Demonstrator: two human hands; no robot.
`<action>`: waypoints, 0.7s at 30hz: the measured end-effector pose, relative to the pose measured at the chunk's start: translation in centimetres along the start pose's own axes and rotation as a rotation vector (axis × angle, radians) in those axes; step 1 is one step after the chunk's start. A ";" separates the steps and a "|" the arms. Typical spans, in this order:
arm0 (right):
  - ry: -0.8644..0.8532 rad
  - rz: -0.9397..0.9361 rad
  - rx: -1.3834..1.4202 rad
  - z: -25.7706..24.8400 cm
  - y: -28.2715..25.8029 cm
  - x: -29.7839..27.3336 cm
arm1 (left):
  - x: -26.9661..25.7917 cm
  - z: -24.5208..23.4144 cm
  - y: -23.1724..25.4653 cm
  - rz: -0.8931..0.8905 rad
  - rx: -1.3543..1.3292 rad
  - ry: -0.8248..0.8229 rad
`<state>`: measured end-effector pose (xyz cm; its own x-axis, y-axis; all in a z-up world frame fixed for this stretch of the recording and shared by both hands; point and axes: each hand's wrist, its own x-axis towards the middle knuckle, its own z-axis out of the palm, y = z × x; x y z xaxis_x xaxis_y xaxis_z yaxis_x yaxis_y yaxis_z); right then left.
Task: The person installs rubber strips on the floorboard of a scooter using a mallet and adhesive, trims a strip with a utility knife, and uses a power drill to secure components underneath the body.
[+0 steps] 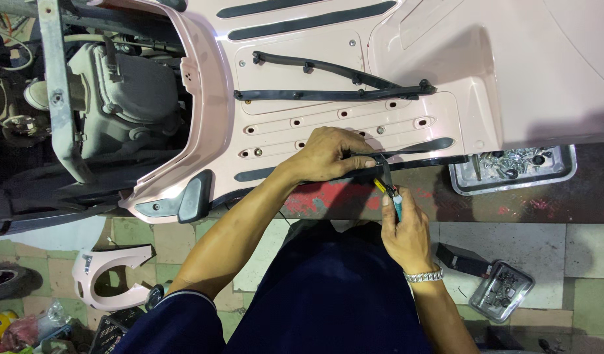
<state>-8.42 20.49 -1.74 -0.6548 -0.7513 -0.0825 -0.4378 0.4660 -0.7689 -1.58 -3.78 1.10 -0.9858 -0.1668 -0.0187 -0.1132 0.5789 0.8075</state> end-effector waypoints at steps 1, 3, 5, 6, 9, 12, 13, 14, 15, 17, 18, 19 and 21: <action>-0.001 0.003 -0.005 -0.1 0.0 -0.1 | 0.0 0.0 0.1 -0.009 0.002 -0.014; -0.005 0.006 -0.014 -0.3 0.0 -0.1 | 0.1 -0.1 0.2 0.000 -0.005 -0.005; -0.014 0.009 -0.016 -0.5 -0.1 -0.2 | 0.0 -0.3 0.2 0.005 -0.010 0.005; -0.018 0.010 -0.019 -0.6 -0.2 -0.2 | 0.0 -0.2 0.2 0.005 -0.013 0.011; -0.053 0.084 -0.044 -0.6 -0.2 -0.3 | -0.1 -0.3 0.3 0.004 -0.031 0.021; -0.012 0.008 -0.055 -0.5 0.0 -0.3 | 0.0 -0.2 0.3 0.008 -0.015 0.024; -0.022 0.021 -0.057 -0.6 0.0 -0.3 | 0.0 -0.2 0.3 0.011 -0.003 0.025; -0.033 0.033 -0.058 -0.6 0.0 -0.3 | 0.0 -0.2 0.3 -0.004 -0.005 0.015; -0.044 0.045 -0.058 -0.6 0.0 -0.2 | 0.0 -0.3 0.2 -0.019 -0.008 0.005; -0.064 0.086 -0.045 -0.5 0.0 -0.3 | 0.0 -0.2 0.3 -0.020 -0.014 0.005; -0.074 0.106 -0.038 -0.5 0.0 -0.3 | 0.0 -0.1 0.3 -0.007 -0.016 0.016; -0.068 0.092 -0.043 -0.5 0.0 -0.3 | 0.0 -0.1 0.3 0.006 -0.017 0.027; -0.057 0.063 -0.052 -0.5 0.0 -0.3 | 0.0 -0.2 0.3 -0.017 -0.028 0.016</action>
<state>-8.54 20.95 -1.33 -0.6468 -0.7443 -0.1665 -0.4293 0.5357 -0.7271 -1.58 -3.74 1.50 -0.9817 -0.1892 -0.0227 -0.1258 0.5538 0.8231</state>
